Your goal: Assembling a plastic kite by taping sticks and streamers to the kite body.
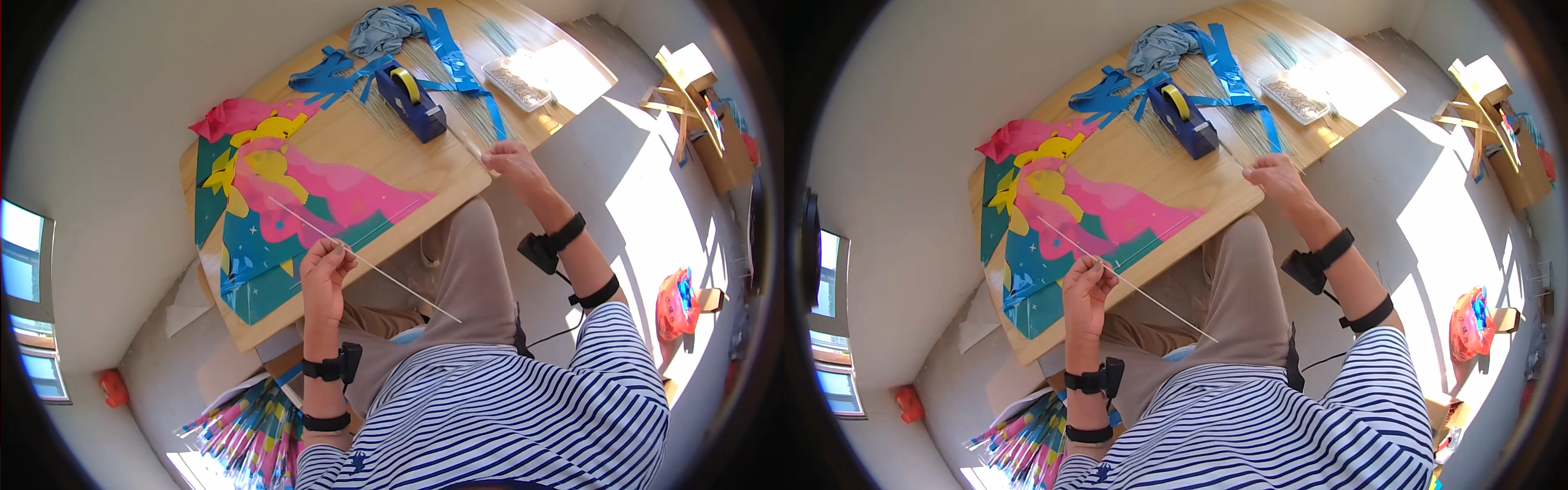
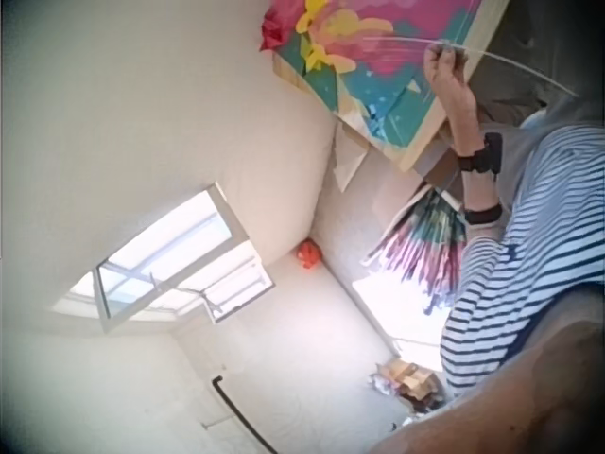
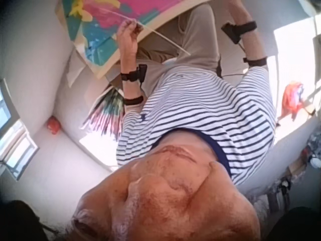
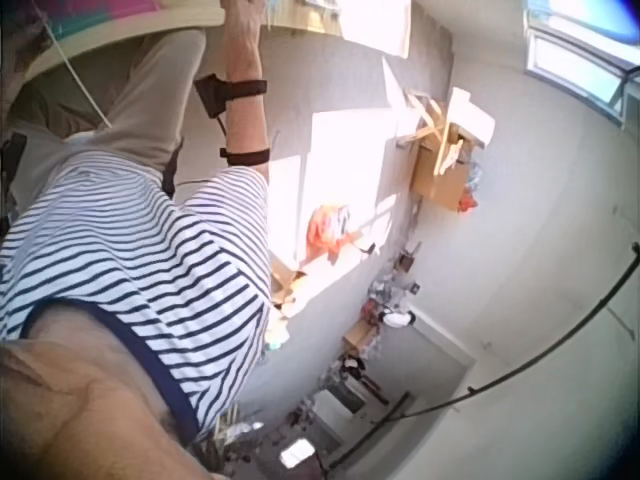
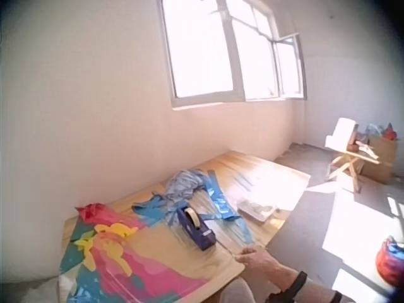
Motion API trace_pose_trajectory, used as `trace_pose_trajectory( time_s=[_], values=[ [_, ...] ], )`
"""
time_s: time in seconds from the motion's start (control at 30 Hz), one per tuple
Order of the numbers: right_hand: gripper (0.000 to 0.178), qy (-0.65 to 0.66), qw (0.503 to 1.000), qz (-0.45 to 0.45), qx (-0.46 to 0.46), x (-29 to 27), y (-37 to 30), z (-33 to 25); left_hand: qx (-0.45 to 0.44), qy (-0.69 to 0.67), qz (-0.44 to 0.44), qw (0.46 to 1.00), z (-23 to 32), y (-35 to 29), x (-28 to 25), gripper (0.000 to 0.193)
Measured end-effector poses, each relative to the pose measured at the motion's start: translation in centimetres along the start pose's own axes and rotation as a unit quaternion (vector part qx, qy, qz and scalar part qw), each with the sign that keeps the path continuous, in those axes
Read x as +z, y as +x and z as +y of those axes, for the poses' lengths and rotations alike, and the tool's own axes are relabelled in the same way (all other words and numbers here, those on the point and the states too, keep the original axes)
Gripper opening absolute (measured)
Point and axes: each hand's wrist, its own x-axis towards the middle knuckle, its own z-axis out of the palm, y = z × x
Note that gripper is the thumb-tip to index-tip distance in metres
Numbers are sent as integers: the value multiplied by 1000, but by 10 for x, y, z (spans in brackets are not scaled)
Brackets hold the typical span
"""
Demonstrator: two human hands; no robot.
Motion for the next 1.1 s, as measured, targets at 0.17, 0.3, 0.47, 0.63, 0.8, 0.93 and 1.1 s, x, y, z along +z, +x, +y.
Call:
trace_pose_trajectory(
  time_s=[0.17, 0.3, 0.47, 0.63, 0.8, 0.93, 1.1],
  values=[
    [10, 118, 988, 56, 88, -51, -194, 30, -104, 48, -110, 987, -44, 55, 81, 4],
    [11, 140, 982, 88, 94, -53, -231, 41, -176, 70, -154, 970, -91, 88, 146, 6],
    [10, 162, 978, 79, 100, -54, -227, 52, -168, 109, -155, 967, -109, 89, 175, 4],
    [8, 186, 976, 54, 103, -55, -224, 60, -160, 154, -135, 966, -103, 95, 173, 4],
    [7, 197, 974, 48, 97, -56, -226, 62, -161, 167, -155, 960, -102, 97, 175, 5],
    [6, 191, 976, 43, 97, -58, -228, 63, -148, 179, -144, 962, -100, 94, 183, 6],
    [5, 180, 977, 41, 106, -56, -223, 62, -146, 178, -155, 961, -100, 97, 180, 7]
  ],
)
